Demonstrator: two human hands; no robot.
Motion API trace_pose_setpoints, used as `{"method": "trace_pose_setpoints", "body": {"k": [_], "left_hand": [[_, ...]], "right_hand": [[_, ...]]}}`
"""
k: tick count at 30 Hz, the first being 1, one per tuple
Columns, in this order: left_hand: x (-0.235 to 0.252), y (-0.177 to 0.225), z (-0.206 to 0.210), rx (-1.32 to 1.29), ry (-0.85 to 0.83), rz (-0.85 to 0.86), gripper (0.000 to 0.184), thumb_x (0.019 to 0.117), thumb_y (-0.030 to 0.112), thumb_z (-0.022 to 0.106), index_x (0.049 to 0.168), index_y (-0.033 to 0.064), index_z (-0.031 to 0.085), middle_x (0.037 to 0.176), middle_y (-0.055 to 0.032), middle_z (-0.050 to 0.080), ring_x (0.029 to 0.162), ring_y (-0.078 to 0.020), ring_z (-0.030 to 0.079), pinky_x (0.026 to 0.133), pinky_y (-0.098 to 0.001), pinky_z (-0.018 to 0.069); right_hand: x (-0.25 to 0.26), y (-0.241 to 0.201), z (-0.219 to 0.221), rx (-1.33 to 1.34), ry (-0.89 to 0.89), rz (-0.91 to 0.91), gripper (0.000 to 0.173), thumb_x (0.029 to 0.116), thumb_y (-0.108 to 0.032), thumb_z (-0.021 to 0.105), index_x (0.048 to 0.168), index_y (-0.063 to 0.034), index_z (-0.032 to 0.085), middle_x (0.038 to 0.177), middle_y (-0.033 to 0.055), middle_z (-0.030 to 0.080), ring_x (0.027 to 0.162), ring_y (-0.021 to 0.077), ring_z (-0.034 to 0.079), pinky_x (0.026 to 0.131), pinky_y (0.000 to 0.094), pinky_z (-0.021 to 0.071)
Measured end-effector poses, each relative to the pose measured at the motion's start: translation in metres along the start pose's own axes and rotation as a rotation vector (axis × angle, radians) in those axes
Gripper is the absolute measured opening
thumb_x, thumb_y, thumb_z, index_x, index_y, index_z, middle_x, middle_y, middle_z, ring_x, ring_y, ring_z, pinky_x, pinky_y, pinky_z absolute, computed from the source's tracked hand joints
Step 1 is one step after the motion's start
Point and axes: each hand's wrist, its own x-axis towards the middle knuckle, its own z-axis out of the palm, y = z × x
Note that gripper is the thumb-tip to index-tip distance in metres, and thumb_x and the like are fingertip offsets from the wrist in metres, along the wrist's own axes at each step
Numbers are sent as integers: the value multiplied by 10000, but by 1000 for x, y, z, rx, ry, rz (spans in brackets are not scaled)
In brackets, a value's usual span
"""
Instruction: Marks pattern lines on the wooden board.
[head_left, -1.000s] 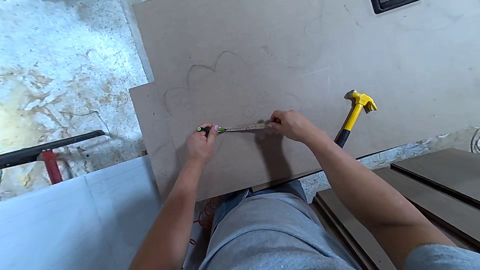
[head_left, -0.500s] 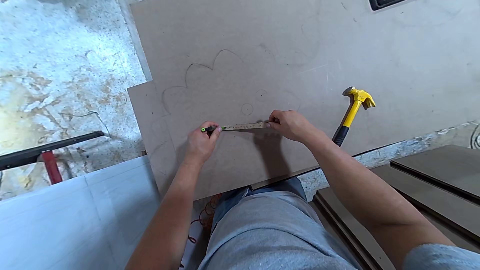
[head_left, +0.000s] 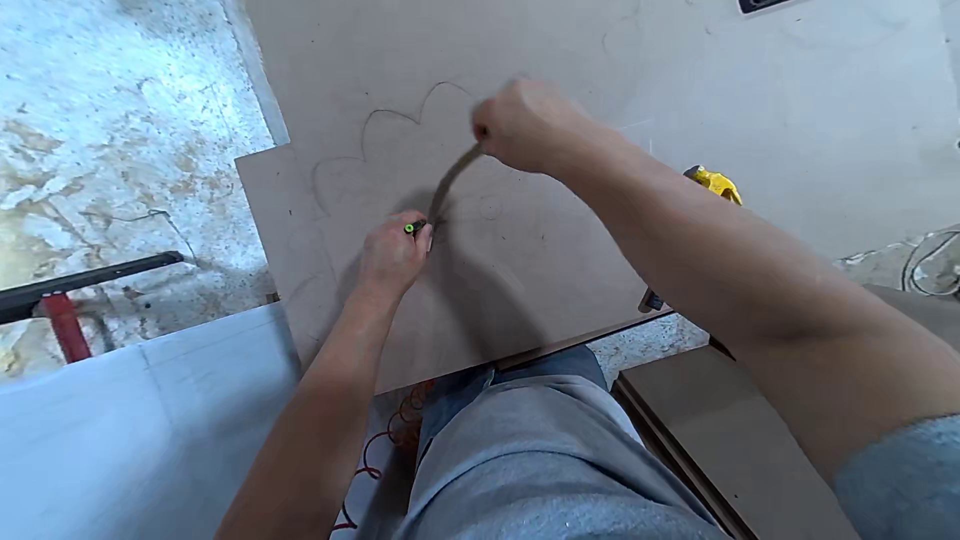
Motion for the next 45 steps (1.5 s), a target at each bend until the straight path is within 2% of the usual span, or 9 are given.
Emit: {"method": "trace_pose_setpoints", "body": {"k": [6, 12, 14, 18, 26, 31, 34, 39, 45], "left_hand": [[5, -1, -17, 10, -14, -268, 276, 1052, 255, 573, 1172, 39, 695, 975, -214, 728, 921, -410, 713, 822, -648, 541], [-14, -1, -25, -79, -65, -523, 332, 1078, 283, 527, 1182, 7, 679, 1076, -253, 707, 1053, -427, 686, 933, -640, 507], [-24, 1, -24, -52, -43, -550, 360, 1072, 293, 532, 1087, -27, 695, 1019, -268, 708, 1009, -447, 693, 897, -645, 517], [-43, 2, -3, 24, 53, -536, 324, 1045, 253, 555, 1212, 2, 674, 1242, -247, 670, 1226, -401, 627, 1053, -607, 470], [-64, 14, 24, 193, 151, -516, 254, 1018, 146, 595, 1205, 2, 688, 1261, -258, 655, 1248, -422, 601, 1021, -631, 460], [-50, 13, 10, -66, 171, -667, 320, 1062, 253, 544, 1092, -23, 704, 1077, -239, 715, 1060, -399, 696, 946, -597, 531], [-38, 11, 0, -224, 153, -678, 341, 1090, 289, 510, 1252, 25, 653, 1067, -231, 715, 1013, -400, 702, 920, -616, 526], [-17, -4, 1, -234, 184, -454, 302, 1070, 264, 553, 1219, 34, 679, 980, -190, 735, 887, -341, 725, 842, -582, 559], [3, -3, 3, -194, -16, -211, 310, 1068, 303, 561, 1207, 68, 708, 1026, -182, 740, 980, -359, 721, 914, -607, 544]], "right_hand": [[71, -104, -28, -91, -1, -271, 158, 1016, -102, 546, 1086, -76, 685, 1078, 151, 678, 1040, 363, 671, 756, 563, 553], [88, -176, -6, -63, -148, -617, 206, 1046, -166, 539, 1157, -76, 687, 1123, 130, 671, 1087, 326, 656, 858, 529, 553], [87, -193, 10, -46, -171, -723, 184, 1020, -183, 572, 1114, -110, 713, 1073, 92, 685, 1042, 293, 667, 824, 517, 559], [70, -217, 25, -35, -304, -844, 163, 1011, -164, 597, 1122, -130, 712, 1037, 63, 687, 988, 258, 672, 786, 493, 565], [46, -230, 29, -115, -379, -958, 98, 1020, -129, 593, 1048, -83, 675, 953, 82, 653, 893, 268, 664, 717, 477, 556], [66, -222, 16, -121, -242, -837, 152, 998, -114, 606, 1119, -43, 667, 1098, 138, 672, 1043, 337, 668, 768, 530, 559], [80, -199, 6, -120, -121, -688, 165, 1005, -126, 575, 1104, -54, 686, 1101, 139, 682, 1037, 344, 673, 749, 542, 555], [74, -138, -14, -147, -5, -369, 181, 991, -147, 592, 1087, -45, 706, 1115, 166, 689, 1053, 373, 671, 761, 569, 543], [6, -60, -17, -152, -38, -10, 151, 974, -133, 586, 1019, -110, 728, 975, 159, 701, 961, 392, 685, 722, 610, 533]]}}
